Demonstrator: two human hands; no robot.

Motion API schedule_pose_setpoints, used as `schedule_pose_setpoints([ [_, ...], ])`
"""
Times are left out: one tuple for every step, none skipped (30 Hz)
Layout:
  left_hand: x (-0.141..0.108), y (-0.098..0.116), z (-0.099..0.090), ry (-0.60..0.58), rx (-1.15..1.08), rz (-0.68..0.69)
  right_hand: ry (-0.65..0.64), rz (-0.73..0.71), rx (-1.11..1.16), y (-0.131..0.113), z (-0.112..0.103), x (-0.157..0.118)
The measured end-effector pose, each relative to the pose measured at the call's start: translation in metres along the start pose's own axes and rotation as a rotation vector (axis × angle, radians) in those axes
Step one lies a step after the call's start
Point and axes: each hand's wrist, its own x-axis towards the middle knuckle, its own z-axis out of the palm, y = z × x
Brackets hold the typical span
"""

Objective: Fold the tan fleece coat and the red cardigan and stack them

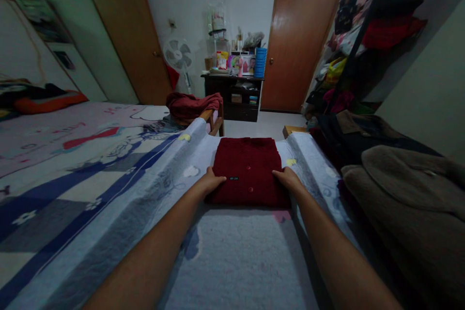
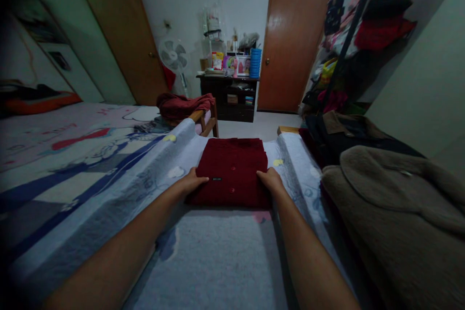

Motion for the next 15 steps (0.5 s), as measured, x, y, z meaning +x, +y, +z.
schedule_pose_setpoints([
  [-0.002,-0.001,0.000,-0.012,-0.078,-0.022,-0.024,0.012,0.037,-0.001,0.000,-0.001],
  [-0.004,-0.002,0.000,-0.020,-0.158,-0.048,-0.047,0.022,0.079,-0.002,0.000,-0.002],
  [-0.003,-0.002,-0.001,-0.023,-0.230,-0.075,-0.066,0.030,0.125,-0.003,0.000,-0.002],
  [-0.001,-0.002,-0.002,-0.020,-0.281,-0.100,-0.082,0.037,0.173,-0.005,-0.001,-0.002],
  [0.003,-0.001,-0.003,-0.014,-0.306,-0.116,-0.095,0.044,0.222,-0.007,-0.002,-0.001],
  [0.007,0.001,-0.004,-0.010,-0.320,-0.126,-0.107,0.051,0.269,-0.009,-0.003,-0.001],
  [0.013,0.003,-0.005,-0.011,-0.341,-0.139,-0.118,0.059,0.313,-0.011,-0.003,0.001],
  [0.018,0.006,-0.005,-0.021,-0.364,-0.152,-0.131,0.069,0.353,-0.014,-0.004,0.002],
  [0.023,0.008,-0.005,-0.041,-0.387,-0.168,-0.145,0.081,0.390,-0.016,-0.005,0.004],
  [0.027,0.011,-0.005,-0.068,-0.410,-0.186,-0.161,0.095,0.425,-0.018,-0.005,0.006],
  [0.030,0.014,-0.005,-0.103,-0.430,-0.208,-0.179,0.110,0.457,-0.020,-0.005,0.008],
  [0.033,0.017,-0.005,-0.144,-0.447,-0.234,-0.200,0.126,0.488,-0.021,-0.005,0.010],
  [0.035,0.020,-0.005,-0.187,-0.463,-0.260,-0.224,0.142,0.518,-0.022,-0.004,0.012],
  [0.036,0.022,-0.005,-0.233,-0.476,-0.284,-0.249,0.158,0.544,-0.023,-0.004,0.014],
  [0.036,0.024,-0.005,-0.278,-0.487,-0.307,-0.273,0.171,0.567,-0.023,-0.003,0.016],
])
